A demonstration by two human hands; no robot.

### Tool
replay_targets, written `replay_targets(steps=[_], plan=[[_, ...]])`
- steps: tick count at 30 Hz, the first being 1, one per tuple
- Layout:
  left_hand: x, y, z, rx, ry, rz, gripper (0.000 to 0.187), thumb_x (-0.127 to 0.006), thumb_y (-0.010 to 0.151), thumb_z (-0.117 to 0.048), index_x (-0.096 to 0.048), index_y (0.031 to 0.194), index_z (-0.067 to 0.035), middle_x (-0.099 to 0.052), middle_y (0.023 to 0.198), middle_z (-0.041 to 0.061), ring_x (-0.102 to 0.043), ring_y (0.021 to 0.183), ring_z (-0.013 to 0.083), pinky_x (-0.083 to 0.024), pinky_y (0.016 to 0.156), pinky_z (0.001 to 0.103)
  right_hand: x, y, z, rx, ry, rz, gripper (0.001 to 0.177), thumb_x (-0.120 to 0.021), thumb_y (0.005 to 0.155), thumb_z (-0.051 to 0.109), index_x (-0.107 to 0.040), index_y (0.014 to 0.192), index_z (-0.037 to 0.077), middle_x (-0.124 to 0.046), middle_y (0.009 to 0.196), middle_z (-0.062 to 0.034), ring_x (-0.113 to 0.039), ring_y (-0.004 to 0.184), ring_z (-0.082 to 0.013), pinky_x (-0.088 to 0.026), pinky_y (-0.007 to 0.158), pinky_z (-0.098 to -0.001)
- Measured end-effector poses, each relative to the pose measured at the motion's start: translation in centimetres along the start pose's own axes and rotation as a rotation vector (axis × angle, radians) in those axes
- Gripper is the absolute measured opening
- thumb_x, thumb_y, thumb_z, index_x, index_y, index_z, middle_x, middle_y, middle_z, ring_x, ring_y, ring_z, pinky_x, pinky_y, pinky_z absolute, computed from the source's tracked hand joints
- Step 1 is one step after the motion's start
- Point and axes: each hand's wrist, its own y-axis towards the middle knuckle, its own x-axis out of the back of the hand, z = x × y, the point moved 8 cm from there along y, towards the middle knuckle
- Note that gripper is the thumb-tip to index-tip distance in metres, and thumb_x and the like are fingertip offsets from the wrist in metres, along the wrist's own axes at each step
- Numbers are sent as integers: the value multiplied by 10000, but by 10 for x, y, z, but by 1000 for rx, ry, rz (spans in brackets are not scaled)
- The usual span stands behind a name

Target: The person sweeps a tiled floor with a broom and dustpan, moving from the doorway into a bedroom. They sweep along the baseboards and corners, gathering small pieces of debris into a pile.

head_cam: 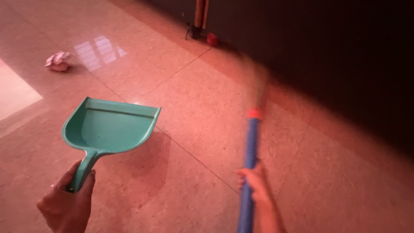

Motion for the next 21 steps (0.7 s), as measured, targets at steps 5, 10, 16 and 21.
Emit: replay_targets(steps=[5, 10, 16, 21], plan=[[-35, -12, -21, -180, 246, 20, 380, -849, 920, -341, -803, 1268, -197, -737, 836, 135, -719, 793, 264, -564, 799, 376, 133, 96, -13, 79, 217, -237, 148, -671, 805, -27, -551, 723, -49, -564, 565, -143, -555, 428, -258, -479, 389, -414], [-69, -23, -43, -162, -16, 87, 369, -799, 904, -337, -765, 1245, -199, -745, 868, 113, -733, 800, 232, -560, 831, 372, 124, 149, -8, 96, 273, -170, 143, -663, 792, -65, -535, 745, -20, -567, 567, -129, -562, 422, -236, -491, 395, -411], [-88, -31, -69, -162, 53, 130, 406, -808, 893, -348, -769, 1271, -205, -728, 818, 136, -721, 799, 256, -558, 790, 380, 34, 112, 31, 69, 70, -7, 296, -638, 761, -96, -518, 1010, 9, -556, 569, -119, -564, 428, -216, -500, 391, -407], [-106, -30, -100, -185, 151, 202, 444, -811, 879, -355, -787, 1300, -216, -706, 789, 144, -693, 749, 304, -538, 725, 407, -5, 62, 60, 12, -16, 272, 549, -670, 758, -86, -473, 1225, 124, -576, 677, -105, -552, 463, -187, -495, 404, -376]])
